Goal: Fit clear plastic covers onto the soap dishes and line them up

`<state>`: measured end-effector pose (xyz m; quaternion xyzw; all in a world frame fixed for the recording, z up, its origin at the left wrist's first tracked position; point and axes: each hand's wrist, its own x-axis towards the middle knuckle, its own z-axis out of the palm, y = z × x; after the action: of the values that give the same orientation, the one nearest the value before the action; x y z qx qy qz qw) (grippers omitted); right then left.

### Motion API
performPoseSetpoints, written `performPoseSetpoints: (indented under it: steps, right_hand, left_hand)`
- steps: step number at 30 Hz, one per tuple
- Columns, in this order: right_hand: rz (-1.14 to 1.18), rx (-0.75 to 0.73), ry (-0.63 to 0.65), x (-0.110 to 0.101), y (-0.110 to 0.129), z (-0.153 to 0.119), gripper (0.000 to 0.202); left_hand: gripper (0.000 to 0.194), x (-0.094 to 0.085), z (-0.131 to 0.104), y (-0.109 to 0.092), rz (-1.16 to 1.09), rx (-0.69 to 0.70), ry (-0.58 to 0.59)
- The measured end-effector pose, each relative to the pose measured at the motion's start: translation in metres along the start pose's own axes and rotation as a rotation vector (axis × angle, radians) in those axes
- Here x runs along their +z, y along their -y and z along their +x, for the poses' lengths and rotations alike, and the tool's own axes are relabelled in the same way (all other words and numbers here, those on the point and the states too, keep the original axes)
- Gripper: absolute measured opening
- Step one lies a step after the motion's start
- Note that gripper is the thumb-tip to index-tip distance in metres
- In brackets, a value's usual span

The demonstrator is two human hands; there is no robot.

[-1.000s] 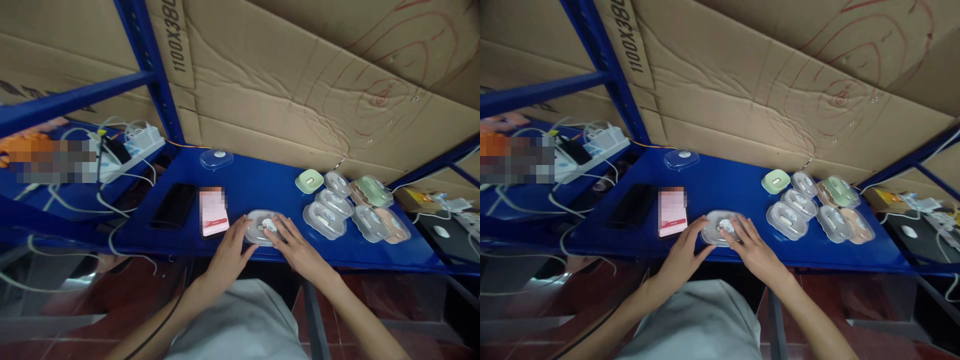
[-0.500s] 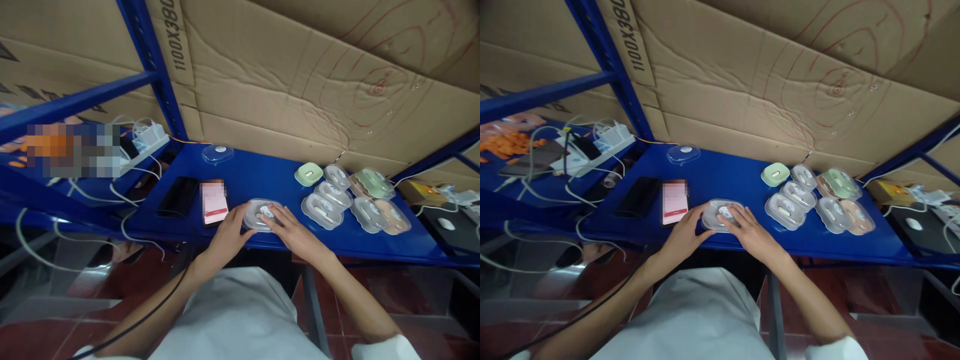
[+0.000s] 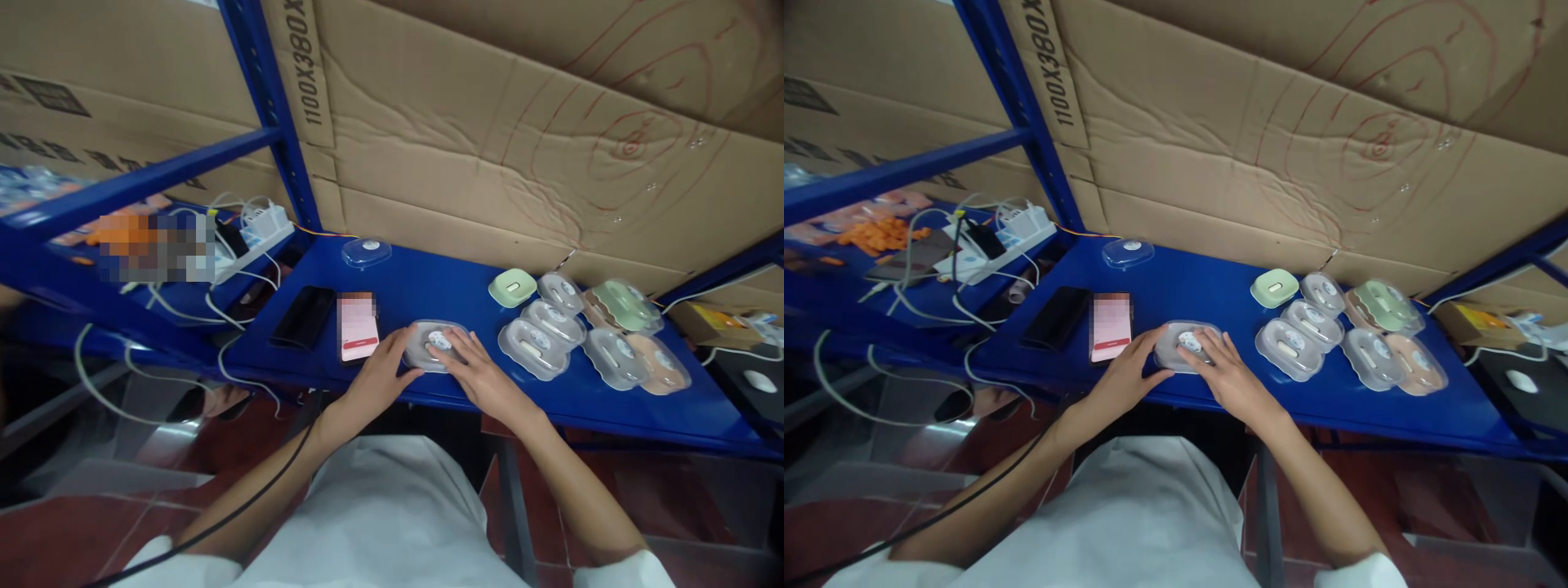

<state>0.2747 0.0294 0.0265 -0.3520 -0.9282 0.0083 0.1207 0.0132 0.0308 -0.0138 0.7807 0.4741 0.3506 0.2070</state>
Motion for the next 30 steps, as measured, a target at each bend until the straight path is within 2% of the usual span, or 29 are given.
performPoseSetpoints:
  steps: [4,7,9,11,13,15,17,20,22,24,26,28,30]
  right_hand:
    - [0.014,0.014,-0.02,0.003,0.001,-0.006,0.076]
    - [0.006,0.063,-0.024,0.001,-0.004,0.001,0.067]
    - [-0.038,0.097,-0.011,-0.004,-0.011,0.014,0.063]
    - [-0.121,0.137,0.002,-0.01,-0.019,0.032,0.061]
    - [-0.228,0.262,-0.036,-0.016,-0.028,0.051,0.059]
    - [-0.314,0.47,-0.111,-0.019,-0.038,0.067,0.058]
    - [-0.354,0.667,-0.122,-0.021,-0.051,0.079,0.062]
    - [-0.371,0.894,0.0,-0.023,-0.075,0.09,0.063]
    - [-0.368,0.978,0.076,-0.024,-0.088,0.095,0.062]
    - [-0.355,0.978,0.11,-0.025,-0.091,0.098,0.058]
    - [-0.341,0.919,0.121,-0.024,-0.083,0.096,0.05]
    - [-0.329,0.831,0.119,-0.022,-0.063,0.091,0.043]
    - [-0.313,0.744,0.115,-0.018,-0.038,0.08,0.04]
  left_hand:
    - [0.076,0.003,0.001,-0.001,0.048,-0.01,0.013]
    - [0.084,0.001,0.009,-0.001,0.083,0.001,0.045]
    - [0.094,-0.008,0.022,0.002,0.114,0.01,0.025]
    - [0.097,-0.024,0.045,0.009,0.149,0.022,-0.046]
    - [0.091,-0.044,0.075,0.02,0.227,0.0,-0.14]
    - [0.083,-0.063,0.106,0.034,0.382,-0.137,-0.194]
    - [0.078,-0.078,0.134,0.05,0.544,-0.302,-0.063]
    - [0.081,-0.088,0.166,0.071,0.58,-0.373,0.0]
    - [0.083,-0.09,0.181,0.082,0.592,-0.411,0.027]
    - [0.08,-0.092,0.191,0.091,0.596,-0.443,0.065]
    - [0.067,-0.095,0.195,0.097,0.596,-0.451,0.102]
    - [0.053,-0.099,0.195,0.101,0.603,-0.439,0.125]
    - [0.047,-0.1,0.191,0.103,0.616,-0.42,0.137]
